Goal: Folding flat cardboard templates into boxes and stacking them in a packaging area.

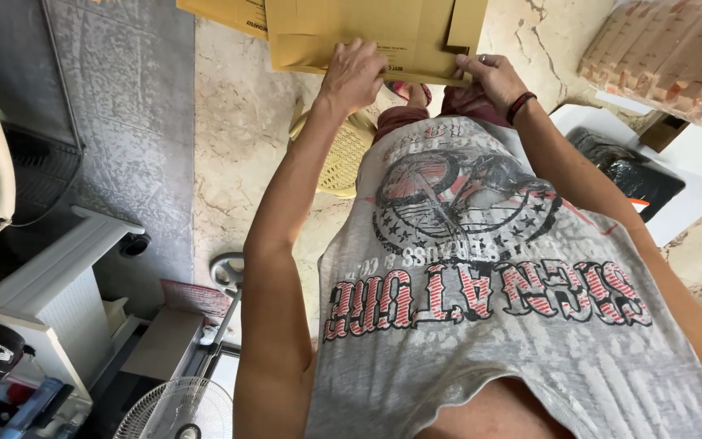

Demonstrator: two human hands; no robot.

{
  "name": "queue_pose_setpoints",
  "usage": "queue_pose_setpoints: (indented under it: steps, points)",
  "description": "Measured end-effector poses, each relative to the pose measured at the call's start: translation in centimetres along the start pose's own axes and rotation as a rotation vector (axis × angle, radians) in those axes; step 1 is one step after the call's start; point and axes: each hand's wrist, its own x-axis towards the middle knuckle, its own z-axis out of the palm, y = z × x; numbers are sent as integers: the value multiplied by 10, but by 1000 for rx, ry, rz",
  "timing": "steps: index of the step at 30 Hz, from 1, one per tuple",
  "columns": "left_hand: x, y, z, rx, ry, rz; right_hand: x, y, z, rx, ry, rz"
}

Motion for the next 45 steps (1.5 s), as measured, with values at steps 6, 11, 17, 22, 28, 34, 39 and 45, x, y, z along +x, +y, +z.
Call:
queue_pose_setpoints:
  steps: [6,11,17,22,28,34,39,45]
  points:
    - [4,-7,-2,127,104,206,-1,-3,0,-23,4,14]
    - [8,-7,-1,99,-102,126,2,1,-2,-23,-21,4]
    - [9,-8,9,194,-75,130,4,3,-5,-39,-43,7]
    - [4,-5,-5,74,-21,155,1,-1,-4,-58,-39,13]
    - [4,2,-23,65,-94,121,3,3,-3,-18,-28,23]
    - [-7,14,-86,-222,-357,-60,0,1,-1,-35,-25,8]
    - [-15,11,-71,170,-370,88,0,2,2,-97,24,35]
    - [7,12,-51,-26,107,-2,6,5,-1,-212,79,-82]
